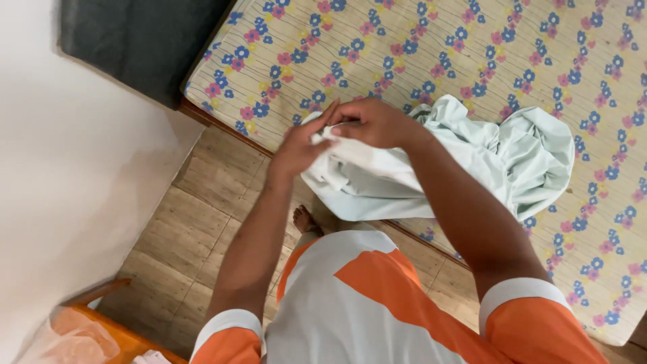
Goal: The recorder is folding light blue and white bed sheets and preparing a fitted sheet on a bed.
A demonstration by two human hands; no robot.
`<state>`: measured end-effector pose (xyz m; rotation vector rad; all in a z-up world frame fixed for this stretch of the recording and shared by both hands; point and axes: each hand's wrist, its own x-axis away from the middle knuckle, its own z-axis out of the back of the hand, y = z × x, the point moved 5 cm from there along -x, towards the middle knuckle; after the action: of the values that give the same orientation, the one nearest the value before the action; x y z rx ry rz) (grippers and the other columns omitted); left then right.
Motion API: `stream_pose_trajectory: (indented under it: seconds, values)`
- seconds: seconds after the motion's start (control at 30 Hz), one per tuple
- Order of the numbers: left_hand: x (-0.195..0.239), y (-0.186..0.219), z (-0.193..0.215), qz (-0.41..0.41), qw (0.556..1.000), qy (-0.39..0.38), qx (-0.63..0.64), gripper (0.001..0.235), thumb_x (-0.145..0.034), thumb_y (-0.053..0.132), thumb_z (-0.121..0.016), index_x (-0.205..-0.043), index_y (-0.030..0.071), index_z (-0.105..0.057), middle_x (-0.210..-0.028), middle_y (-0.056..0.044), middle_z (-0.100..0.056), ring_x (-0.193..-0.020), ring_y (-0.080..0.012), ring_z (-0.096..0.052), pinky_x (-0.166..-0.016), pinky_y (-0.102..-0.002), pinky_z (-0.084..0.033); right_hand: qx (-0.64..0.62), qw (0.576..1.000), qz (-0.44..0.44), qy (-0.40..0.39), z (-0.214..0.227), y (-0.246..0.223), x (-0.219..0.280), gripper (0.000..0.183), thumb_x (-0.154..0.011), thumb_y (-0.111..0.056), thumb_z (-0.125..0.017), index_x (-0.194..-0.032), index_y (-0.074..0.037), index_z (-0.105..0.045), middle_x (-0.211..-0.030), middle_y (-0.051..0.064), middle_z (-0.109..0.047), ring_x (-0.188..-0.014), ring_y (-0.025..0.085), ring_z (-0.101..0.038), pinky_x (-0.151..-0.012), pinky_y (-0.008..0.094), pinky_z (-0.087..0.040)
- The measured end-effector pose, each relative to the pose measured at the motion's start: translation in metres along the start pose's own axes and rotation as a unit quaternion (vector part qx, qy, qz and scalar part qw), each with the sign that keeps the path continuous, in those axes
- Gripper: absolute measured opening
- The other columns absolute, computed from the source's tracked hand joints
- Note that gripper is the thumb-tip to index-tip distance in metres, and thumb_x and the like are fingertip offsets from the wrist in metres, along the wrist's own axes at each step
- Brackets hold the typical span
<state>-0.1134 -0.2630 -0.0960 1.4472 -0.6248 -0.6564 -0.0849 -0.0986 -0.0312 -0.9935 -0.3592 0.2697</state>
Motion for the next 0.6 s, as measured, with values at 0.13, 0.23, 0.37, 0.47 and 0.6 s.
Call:
stream_pose_trajectory:
  seconds: [0.13, 0.23, 0.37, 0.47, 0.6]
  values:
    - [0.031, -0.064, 0.087, 0.120, 0.978, 0.162, -0.052, 0.052, -0.093, 0.011, -0.077, -0.142, 0.011, -0.061, -0.141, -0.009, -0.067, -0.129, -0.0164, -0.059, -0.112, -0.031, -0.045, 0.072, 0.992, -0.096, -0.038, 0.049, 0.061, 0.020, 0.035, -0.102, -0.039, -0.063, -0.111, -0.007, -0.072, -0.096, 0.009, -0.071, -0.090, 0.019, -0.065, -0.082, 0.034, -0.052]
    - [0.073, -0.044, 0.140, 0.044, 0.952, 0.299, 0.045, 0.042, -0.093, -0.005, -0.067, -0.134, 0.001, -0.067, -0.156, -0.007, -0.056, -0.134, -0.0140, -0.058, -0.112, -0.029, -0.045, 0.082, 0.967, -0.240, 0.010, 0.091, 0.109, 0.051, 0.042, -0.099, -0.048, -0.061, -0.118, -0.013, -0.075, -0.106, 0.005, -0.075, -0.101, 0.020, -0.065, -0.092, 0.037, -0.048]
    - [0.114, -0.048, 0.176, 0.033, 0.919, 0.389, 0.050, 0.058, -0.095, -0.010, -0.063, -0.151, 0.004, -0.055, -0.154, -0.011, -0.057, -0.126, -0.0127, -0.057, -0.107, -0.023, -0.043, 0.047, 0.948, -0.308, 0.070, 0.138, 0.120, 0.086, 0.041, -0.096, -0.048, -0.066, -0.119, -0.015, -0.075, -0.107, 0.005, -0.073, -0.103, 0.021, -0.064, -0.087, 0.042, -0.050]
    - [0.131, -0.048, 0.185, 0.017, 0.899, 0.436, 0.037, 0.058, -0.096, -0.011, -0.063, -0.152, 0.003, -0.055, -0.146, -0.010, -0.059, -0.123, -0.0127, -0.058, -0.106, -0.022, -0.044, 0.052, 0.936, -0.331, 0.103, 0.174, 0.139, 0.105, 0.039, -0.091, -0.045, -0.071, -0.116, -0.015, -0.074, -0.106, 0.005, -0.073, -0.100, 0.020, -0.065, -0.084, 0.044, -0.051]
    - [0.140, -0.059, 0.198, 0.025, 0.877, 0.478, 0.046, 0.060, -0.099, -0.008, -0.064, -0.156, 0.006, -0.055, -0.117, -0.005, -0.063, -0.101, -0.0125, -0.058, -0.094, -0.024, -0.049, 0.176, 0.936, -0.278, 0.123, 0.212, 0.168, 0.113, 0.033, -0.093, -0.037, -0.078, -0.109, -0.008, -0.075, -0.094, 0.010, -0.073, -0.089, 0.023, -0.066, -0.077, 0.041, -0.051]
